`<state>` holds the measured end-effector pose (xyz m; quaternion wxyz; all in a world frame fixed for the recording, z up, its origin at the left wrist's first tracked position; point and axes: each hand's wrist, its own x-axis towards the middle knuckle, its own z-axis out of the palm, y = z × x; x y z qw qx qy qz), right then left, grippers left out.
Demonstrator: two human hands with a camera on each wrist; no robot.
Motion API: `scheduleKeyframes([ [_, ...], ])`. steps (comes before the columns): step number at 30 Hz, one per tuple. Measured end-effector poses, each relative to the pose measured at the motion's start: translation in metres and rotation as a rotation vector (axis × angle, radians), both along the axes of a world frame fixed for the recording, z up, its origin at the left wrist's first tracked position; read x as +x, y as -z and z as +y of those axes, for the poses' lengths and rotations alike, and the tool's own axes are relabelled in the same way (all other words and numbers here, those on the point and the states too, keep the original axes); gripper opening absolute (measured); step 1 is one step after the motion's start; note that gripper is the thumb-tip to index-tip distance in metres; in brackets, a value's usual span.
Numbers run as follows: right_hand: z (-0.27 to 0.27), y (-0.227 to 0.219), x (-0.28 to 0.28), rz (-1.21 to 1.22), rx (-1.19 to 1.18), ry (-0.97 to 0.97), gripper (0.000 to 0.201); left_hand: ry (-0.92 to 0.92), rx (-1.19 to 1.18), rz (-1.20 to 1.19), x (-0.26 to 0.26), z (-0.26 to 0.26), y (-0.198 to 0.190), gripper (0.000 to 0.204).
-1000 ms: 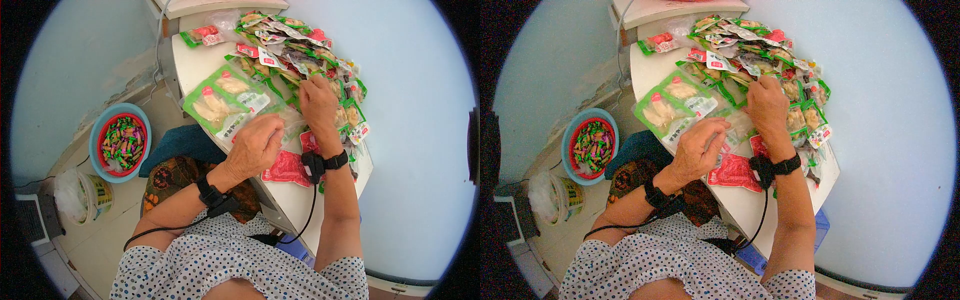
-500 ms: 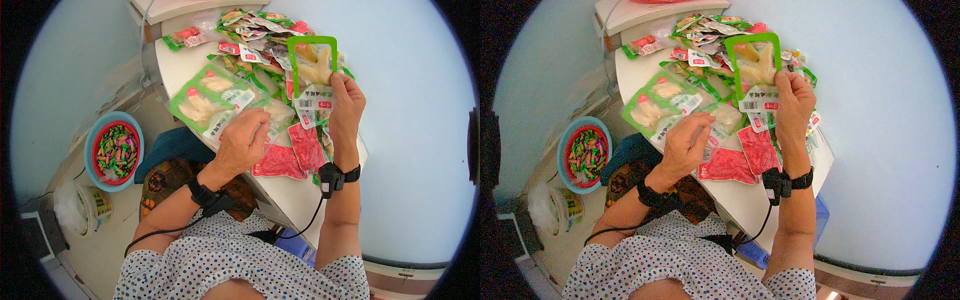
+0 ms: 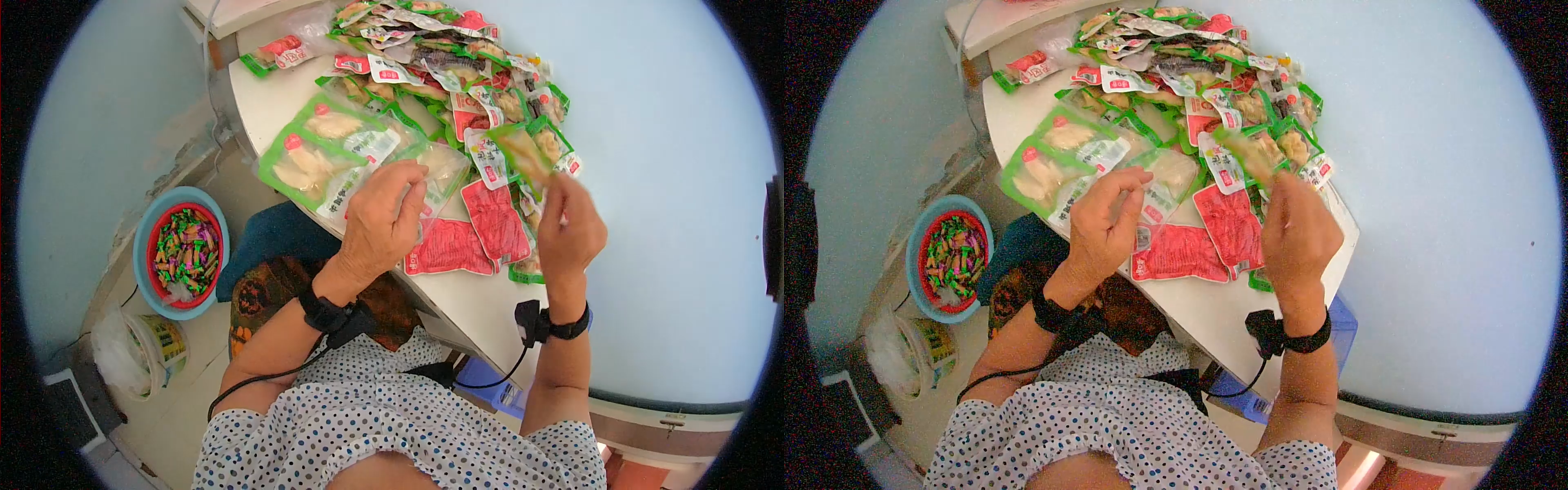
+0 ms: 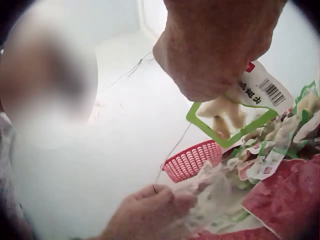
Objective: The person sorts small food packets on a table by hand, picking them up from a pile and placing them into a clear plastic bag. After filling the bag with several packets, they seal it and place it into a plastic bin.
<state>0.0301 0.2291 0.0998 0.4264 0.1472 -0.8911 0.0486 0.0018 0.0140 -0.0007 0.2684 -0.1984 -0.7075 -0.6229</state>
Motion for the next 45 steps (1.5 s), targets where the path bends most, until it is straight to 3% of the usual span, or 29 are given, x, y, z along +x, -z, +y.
scheduleKeyframes([
  [1, 0.002, 0.003, 0.009, 0.037, 0.198, -0.049, 0.011, -0.001, -0.001, 0.004, -0.001, 0.000, 0.000, 0.013],
  [4, -0.009, 0.009, 0.036, -0.455, 0.194, -0.083, 0.019, 0.000, -0.012, 0.012, -0.002, 0.001, 0.002, 0.013],
  [9, -0.008, 0.007, 0.050, -0.673, -0.127, -0.274, 0.030, 0.015, -0.070, -0.033, 0.000, -0.001, 0.000, 0.010],
  [10, -0.003, 0.009, 0.049, -0.705, -0.207, -0.286, 0.033, 0.022, -0.051, -0.026, 0.000, 0.000, 0.001, 0.010],
  [13, -0.004, 0.008, 0.049, -0.626, -0.036, -0.103, 0.041, 0.026, -0.018, -0.009, -0.001, 0.001, 0.004, 0.011],
  [16, -0.006, 0.016, 0.051, -0.710, -0.046, -0.044, 0.046, 0.021, -0.029, -0.006, -0.001, 0.001, 0.005, 0.011],
  [25, 0.001, 0.025, 0.049, -0.803, -0.169, -0.020, 0.038, 0.038, -0.054, -0.060, 0.001, -0.001, 0.002, 0.012],
  [28, 0.001, 0.014, 0.051, -1.087, -0.836, 0.007, 0.027, 0.033, -0.022, -0.037, 0.000, 0.001, 0.004, 0.011],
  [31, 0.016, 0.011, 0.050, -1.077, -0.958, -0.118, 0.018, 0.034, -0.007, -0.021, 0.000, 0.002, 0.002, 0.011],
  [40, 0.006, 0.007, 0.035, -1.160, -1.279, -0.286, 0.016, 0.048, -0.053, 0.037, 0.001, -0.002, -0.001, 0.012],
  [45, 0.001, 0.016, 0.019, -1.230, -1.283, -0.289, 0.016, 0.078, -0.035, 0.048, 0.002, -0.003, -0.001, 0.011],
])
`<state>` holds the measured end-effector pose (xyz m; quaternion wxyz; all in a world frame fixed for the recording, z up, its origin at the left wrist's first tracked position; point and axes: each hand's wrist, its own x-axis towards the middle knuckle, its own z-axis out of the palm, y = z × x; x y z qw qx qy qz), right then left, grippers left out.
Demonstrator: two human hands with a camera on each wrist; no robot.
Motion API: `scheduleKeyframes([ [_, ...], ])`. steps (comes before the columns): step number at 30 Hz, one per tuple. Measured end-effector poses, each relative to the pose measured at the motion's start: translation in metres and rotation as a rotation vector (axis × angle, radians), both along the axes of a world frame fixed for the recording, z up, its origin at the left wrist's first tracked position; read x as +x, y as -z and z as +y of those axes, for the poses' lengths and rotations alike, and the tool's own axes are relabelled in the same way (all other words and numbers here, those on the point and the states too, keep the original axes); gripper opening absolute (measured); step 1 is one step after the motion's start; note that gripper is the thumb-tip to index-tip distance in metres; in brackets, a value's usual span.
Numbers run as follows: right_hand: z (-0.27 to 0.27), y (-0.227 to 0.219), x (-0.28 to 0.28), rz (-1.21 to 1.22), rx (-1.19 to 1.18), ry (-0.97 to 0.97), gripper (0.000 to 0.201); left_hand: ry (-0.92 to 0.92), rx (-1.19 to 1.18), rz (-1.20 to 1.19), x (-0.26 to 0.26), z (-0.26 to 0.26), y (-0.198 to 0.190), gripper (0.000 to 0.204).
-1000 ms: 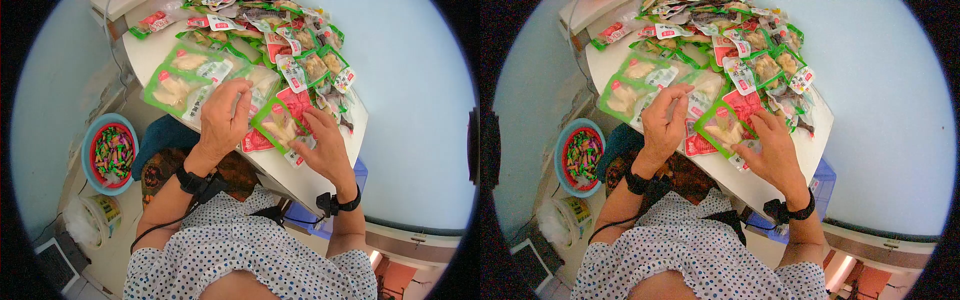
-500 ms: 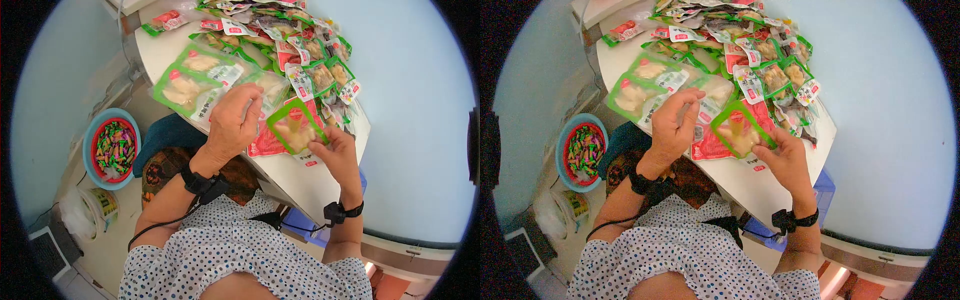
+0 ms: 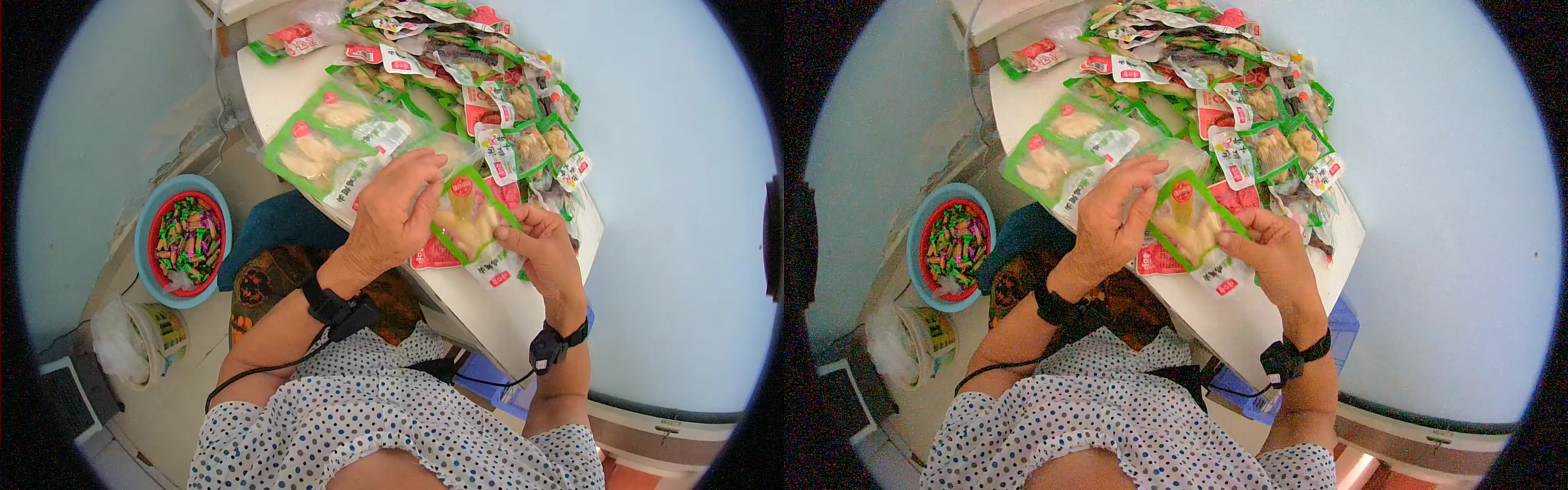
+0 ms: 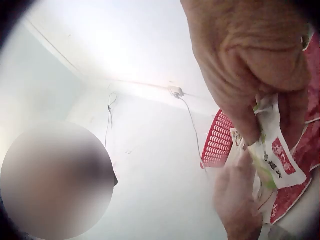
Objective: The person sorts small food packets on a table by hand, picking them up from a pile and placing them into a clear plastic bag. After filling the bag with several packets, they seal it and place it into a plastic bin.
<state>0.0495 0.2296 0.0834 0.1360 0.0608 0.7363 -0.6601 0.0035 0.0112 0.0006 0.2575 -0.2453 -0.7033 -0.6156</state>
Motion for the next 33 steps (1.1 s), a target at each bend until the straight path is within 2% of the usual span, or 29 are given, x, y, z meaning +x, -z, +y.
scheduleKeyframes([
  [10, -0.021, 0.020, -0.040, -0.131, -0.444, -0.015, 0.023, 0.000, 0.016, 0.113, -0.004, 0.002, -0.001, 0.011],
  [13, -0.033, 0.011, -0.038, -0.151, -0.629, -0.032, 0.033, -0.004, 0.019, 0.095, -0.003, 0.001, -0.001, 0.012],
  [19, -0.048, 0.023, -0.011, -0.147, -0.807, 0.107, 0.050, 0.005, 0.030, 0.083, -0.002, -0.001, -0.002, 0.012],
  [26, -0.067, 0.036, 0.006, -0.094, -0.747, 0.302, 0.049, 0.016, 0.034, 0.091, -0.002, 0.001, 0.000, 0.014],
  [29, -0.065, 0.032, 0.005, -0.035, -0.656, 0.315, 0.046, 0.014, 0.029, 0.088, -0.002, 0.000, -0.001, 0.015],
  [33, -0.060, 0.016, 0.004, -0.016, -0.653, 0.357, 0.044, 0.032, 0.037, 0.072, -0.002, -0.001, -0.004, 0.009],
])
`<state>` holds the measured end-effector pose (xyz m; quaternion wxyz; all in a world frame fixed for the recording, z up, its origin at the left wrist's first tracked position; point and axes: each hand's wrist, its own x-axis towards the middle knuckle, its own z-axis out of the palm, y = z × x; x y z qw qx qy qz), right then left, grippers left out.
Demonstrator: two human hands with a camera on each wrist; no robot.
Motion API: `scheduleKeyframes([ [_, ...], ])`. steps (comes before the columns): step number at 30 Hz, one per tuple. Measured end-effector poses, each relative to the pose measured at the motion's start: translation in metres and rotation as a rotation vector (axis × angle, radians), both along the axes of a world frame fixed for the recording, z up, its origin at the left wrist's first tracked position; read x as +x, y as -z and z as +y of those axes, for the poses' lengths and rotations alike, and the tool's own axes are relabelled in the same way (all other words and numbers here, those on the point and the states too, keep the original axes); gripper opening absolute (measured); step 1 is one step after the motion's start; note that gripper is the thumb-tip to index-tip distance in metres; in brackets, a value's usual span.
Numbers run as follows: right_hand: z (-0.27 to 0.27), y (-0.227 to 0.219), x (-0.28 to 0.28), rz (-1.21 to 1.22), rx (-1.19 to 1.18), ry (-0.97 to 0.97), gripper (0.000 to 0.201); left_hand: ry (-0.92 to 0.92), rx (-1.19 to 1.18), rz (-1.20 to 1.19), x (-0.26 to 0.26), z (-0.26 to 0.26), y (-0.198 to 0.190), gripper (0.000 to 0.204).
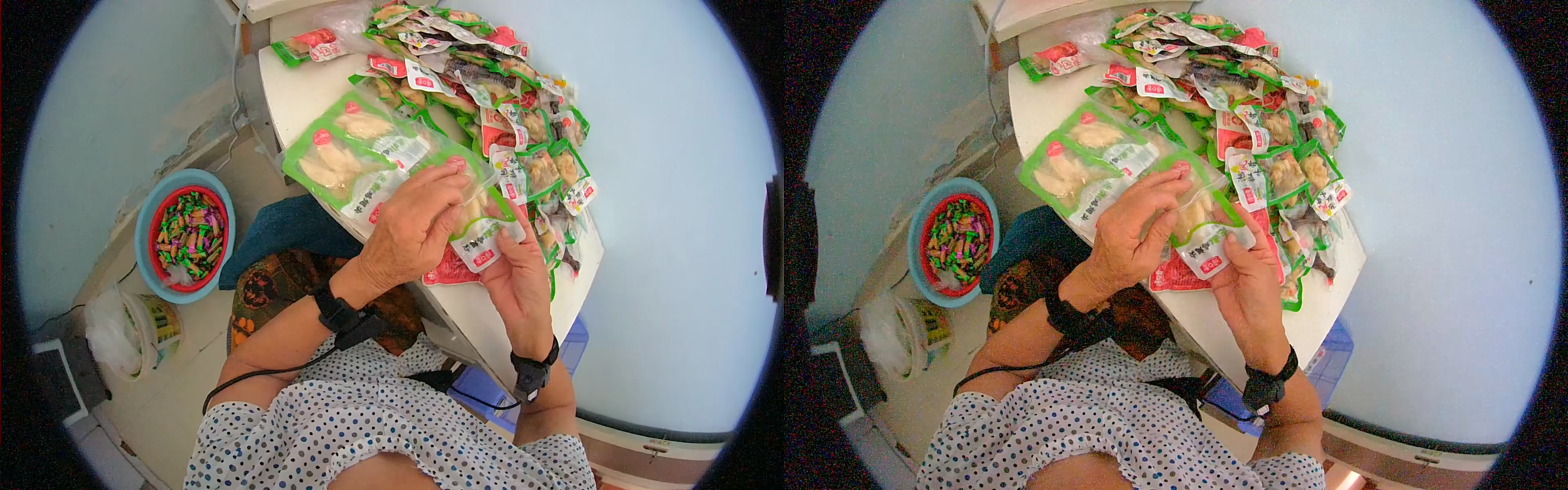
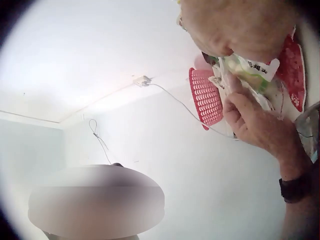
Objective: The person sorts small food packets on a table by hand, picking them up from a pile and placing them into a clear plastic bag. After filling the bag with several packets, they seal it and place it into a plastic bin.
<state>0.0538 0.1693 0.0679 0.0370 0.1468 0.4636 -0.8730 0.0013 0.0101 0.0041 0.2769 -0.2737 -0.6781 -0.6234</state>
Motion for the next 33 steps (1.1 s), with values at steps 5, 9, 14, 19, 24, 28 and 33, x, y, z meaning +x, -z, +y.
scheduleKeyframes([
  [5, 0.005, -0.003, -0.003, -0.008, 0.045, -0.004, 0.043, -0.030, -0.016, 0.059, -0.001, 0.000, 0.000, 0.011],
  [9, 0.008, 0.003, -0.009, 0.001, -0.015, -0.066, 0.051, -0.051, -0.047, 0.087, 0.000, -0.001, -0.001, 0.010],
  [14, -0.003, 0.004, -0.025, 0.010, 0.006, -0.119, 0.042, -0.056, -0.076, 0.080, 0.002, -0.002, -0.001, 0.010],
  [19, -0.018, 0.012, -0.049, 0.069, -0.086, -0.226, 0.037, -0.063, -0.060, 0.099, 0.002, -0.002, -0.001, 0.009],
  [24, -0.024, 0.021, -0.063, 0.099, -0.177, -0.301, 0.038, -0.060, -0.013, 0.093, 0.001, 0.000, 0.002, 0.009],
  [28, -0.024, 0.020, -0.056, 0.092, 0.081, -0.319, 0.035, -0.048, 0.004, 0.085, 0.002, 0.000, 0.001, 0.010],
  [33, -0.022, 0.016, -0.050, 0.096, 0.501, -0.253, 0.030, -0.036, -0.020, 0.096, 0.001, -0.001, 0.002, 0.012],
])
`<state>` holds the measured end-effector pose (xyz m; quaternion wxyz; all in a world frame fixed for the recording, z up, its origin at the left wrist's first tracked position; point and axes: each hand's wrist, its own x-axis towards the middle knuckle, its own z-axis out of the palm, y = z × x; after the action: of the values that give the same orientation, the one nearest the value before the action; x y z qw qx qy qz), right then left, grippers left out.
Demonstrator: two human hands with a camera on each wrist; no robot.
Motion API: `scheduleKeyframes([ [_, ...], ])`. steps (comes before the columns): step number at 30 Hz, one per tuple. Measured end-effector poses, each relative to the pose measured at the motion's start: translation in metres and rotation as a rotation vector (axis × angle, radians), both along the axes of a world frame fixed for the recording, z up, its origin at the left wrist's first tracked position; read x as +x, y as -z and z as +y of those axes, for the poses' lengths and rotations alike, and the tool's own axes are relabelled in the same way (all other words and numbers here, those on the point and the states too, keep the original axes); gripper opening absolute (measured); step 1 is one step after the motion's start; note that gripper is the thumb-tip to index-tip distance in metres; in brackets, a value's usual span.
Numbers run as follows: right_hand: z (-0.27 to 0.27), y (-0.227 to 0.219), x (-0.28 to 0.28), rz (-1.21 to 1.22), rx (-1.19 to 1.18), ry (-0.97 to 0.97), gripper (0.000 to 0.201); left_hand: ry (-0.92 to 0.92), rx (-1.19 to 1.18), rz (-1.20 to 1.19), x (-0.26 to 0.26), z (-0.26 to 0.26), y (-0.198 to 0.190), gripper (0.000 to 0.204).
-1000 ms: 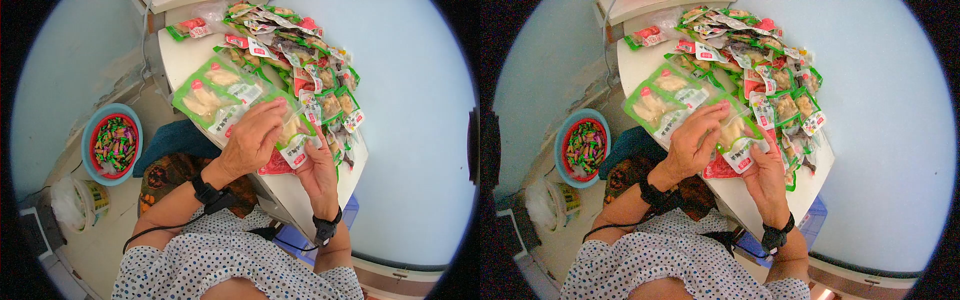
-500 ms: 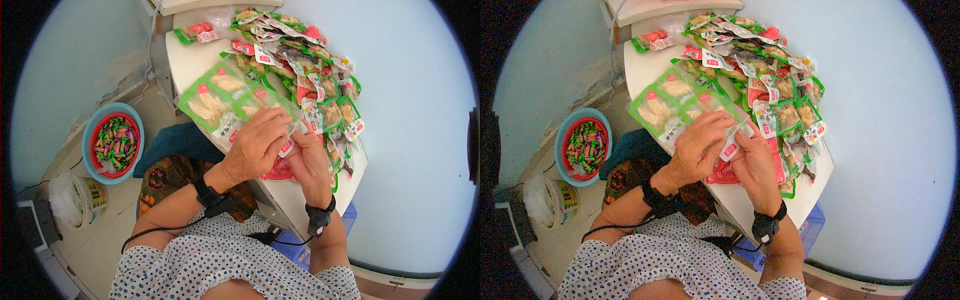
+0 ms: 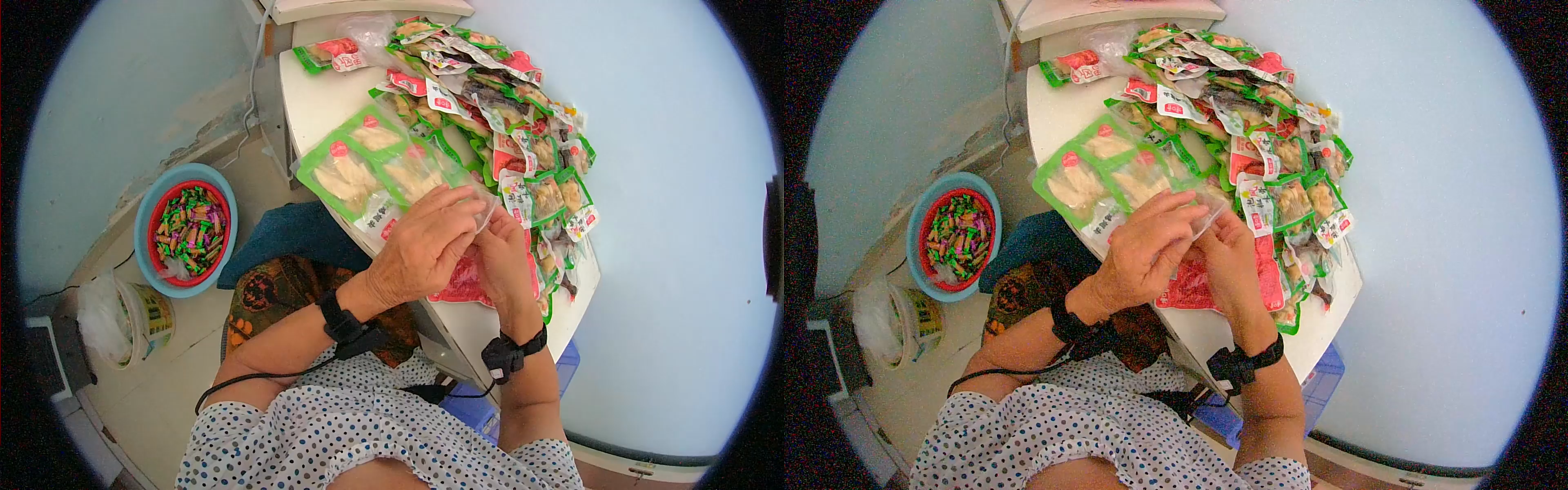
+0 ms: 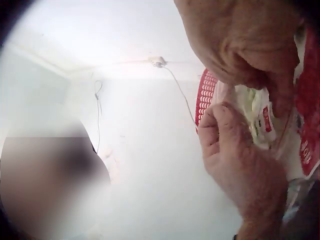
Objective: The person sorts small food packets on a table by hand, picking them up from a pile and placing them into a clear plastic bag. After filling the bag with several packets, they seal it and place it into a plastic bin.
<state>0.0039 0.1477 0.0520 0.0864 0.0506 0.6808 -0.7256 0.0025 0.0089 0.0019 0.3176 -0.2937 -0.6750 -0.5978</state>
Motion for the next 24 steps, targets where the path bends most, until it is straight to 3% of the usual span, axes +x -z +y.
scheduleKeyframes([
  [2, 0.006, 0.003, 0.000, 0.072, 0.220, -0.054, 0.030, -0.005, -0.002, -0.004, 0.000, 0.001, 0.000, 0.012],
  [11, 0.005, 0.020, -0.009, 0.363, 0.338, 0.078, 0.025, 0.022, -0.012, -0.026, 0.001, -0.001, -0.004, 0.007],
  [17, -0.004, 0.017, -0.006, 0.208, 0.142, 0.057, 0.020, 0.038, -0.001, -0.034, 0.001, 0.000, -0.005, 0.006],
  [24, -0.008, 0.012, -0.008, 0.100, -0.058, -0.072, 0.040, 0.015, -0.016, -0.017, 0.000, 0.001, -0.002, 0.006],
])
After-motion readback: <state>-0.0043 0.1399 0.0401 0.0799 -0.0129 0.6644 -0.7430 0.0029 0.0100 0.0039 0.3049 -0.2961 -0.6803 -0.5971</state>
